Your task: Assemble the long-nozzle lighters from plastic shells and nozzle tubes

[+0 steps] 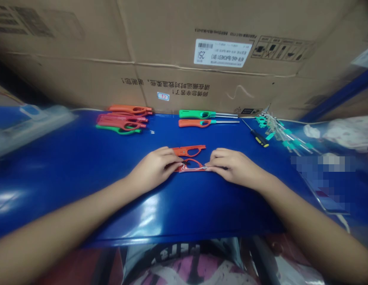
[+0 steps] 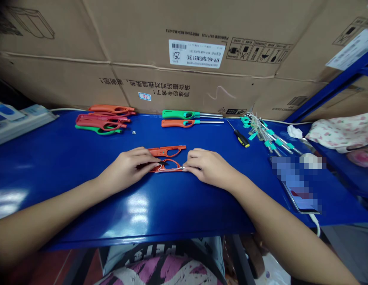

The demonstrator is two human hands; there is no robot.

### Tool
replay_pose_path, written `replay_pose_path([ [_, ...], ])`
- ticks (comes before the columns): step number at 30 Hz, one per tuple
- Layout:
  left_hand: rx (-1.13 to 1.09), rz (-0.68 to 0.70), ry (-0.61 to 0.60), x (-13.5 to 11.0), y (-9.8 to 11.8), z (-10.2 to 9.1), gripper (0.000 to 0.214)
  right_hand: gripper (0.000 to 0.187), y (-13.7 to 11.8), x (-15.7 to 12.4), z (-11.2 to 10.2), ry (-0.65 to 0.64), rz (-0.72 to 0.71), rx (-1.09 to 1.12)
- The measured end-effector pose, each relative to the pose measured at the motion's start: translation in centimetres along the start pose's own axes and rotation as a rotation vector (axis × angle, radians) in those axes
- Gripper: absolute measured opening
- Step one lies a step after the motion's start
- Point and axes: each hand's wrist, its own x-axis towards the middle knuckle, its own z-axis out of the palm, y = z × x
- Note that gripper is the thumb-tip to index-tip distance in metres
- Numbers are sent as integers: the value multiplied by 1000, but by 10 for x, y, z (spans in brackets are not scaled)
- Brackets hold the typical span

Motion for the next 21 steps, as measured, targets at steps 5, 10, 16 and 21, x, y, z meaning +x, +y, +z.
replay_pose_path([
  [5, -5, -19, -9, 0, -1, 0, 17, 23, -4, -1, -3, -32, 3, -146],
  [10, -29, -49, -11, 1, 2, 0, 18, 16, -4, 2, 0, 23, 91, 45],
  [16, -46, -65, -6, -1, 3, 0, 19, 13, -3, 11, 10, 48, 311, 363],
  [21, -73, -71, 9, -1, 3, 2, 17, 13, -1, 12, 10, 13, 349, 370],
])
